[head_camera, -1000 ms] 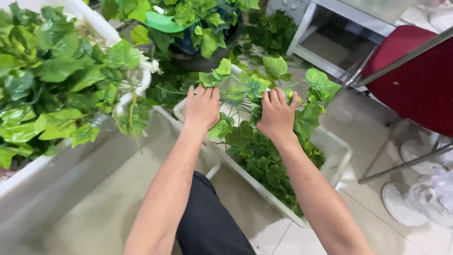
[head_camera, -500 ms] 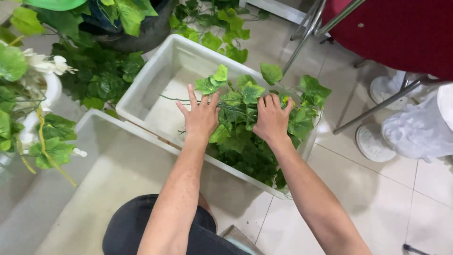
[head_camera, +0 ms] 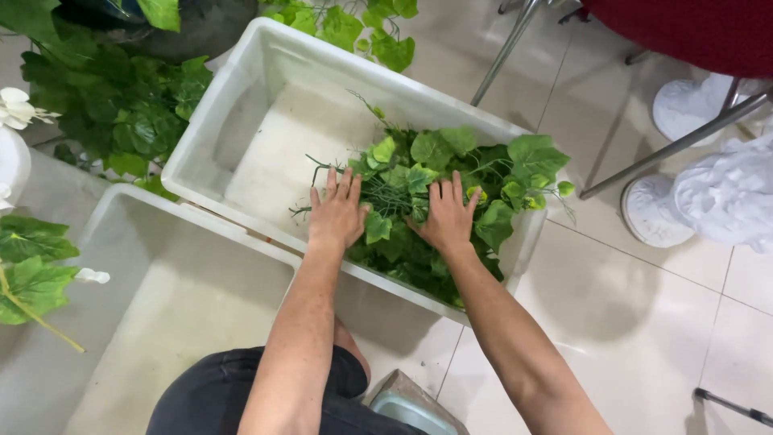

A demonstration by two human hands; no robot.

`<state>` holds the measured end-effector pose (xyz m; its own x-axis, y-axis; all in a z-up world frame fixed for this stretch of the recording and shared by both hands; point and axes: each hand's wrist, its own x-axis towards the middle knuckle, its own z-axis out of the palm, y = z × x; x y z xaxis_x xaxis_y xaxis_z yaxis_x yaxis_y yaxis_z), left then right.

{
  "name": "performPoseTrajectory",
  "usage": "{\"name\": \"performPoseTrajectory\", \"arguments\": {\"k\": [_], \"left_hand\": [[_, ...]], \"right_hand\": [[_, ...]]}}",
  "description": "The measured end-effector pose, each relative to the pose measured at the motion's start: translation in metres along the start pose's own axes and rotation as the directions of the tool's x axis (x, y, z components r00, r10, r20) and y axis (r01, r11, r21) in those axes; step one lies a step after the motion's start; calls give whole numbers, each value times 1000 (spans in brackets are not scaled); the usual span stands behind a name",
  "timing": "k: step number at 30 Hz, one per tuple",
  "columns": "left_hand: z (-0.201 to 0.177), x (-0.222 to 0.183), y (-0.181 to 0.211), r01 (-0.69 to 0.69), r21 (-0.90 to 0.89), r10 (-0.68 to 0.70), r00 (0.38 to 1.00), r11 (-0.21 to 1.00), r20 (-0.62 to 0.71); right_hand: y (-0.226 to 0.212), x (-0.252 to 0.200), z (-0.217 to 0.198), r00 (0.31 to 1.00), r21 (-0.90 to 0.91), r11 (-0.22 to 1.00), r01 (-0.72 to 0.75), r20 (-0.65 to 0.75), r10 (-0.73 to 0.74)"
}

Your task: Sorting artificial green leaves and pink flowers from a large bin into smaller plastic containers.

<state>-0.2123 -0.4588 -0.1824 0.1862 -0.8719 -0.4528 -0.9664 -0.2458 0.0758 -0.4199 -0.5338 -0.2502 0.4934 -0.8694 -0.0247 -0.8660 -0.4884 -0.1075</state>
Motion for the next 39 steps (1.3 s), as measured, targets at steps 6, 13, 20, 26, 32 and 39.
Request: {"name": "performPoseTrajectory", "arguments": {"k": [6,13,20,26,32,39], "left_hand": [[41,8,29,-117,11,115,986,993,123],[47,15,43,-87,-12,87,976,996,201],[65,24,41,-7,33,-4,951,999,308],[68,24,37,-12,33,3,967,999,255],[39,14,32,-16,48,11,994,999,109],[-34,-12,25,-32,20,34,988,999,-149]], "right_hand": [[-35,-11,-15,888,35,979,-199,429,166],[-30,-15,48,840,80,971,-225,522,152],[-22,-14,44,826,76,984,-159,556,91],[-17,-13,24,839,29,996,-87,542,57],[-12,-7,-14,890,25,1000,-18,456,5],[-26,9,-71,964,31,997,76,254,-81]]}}
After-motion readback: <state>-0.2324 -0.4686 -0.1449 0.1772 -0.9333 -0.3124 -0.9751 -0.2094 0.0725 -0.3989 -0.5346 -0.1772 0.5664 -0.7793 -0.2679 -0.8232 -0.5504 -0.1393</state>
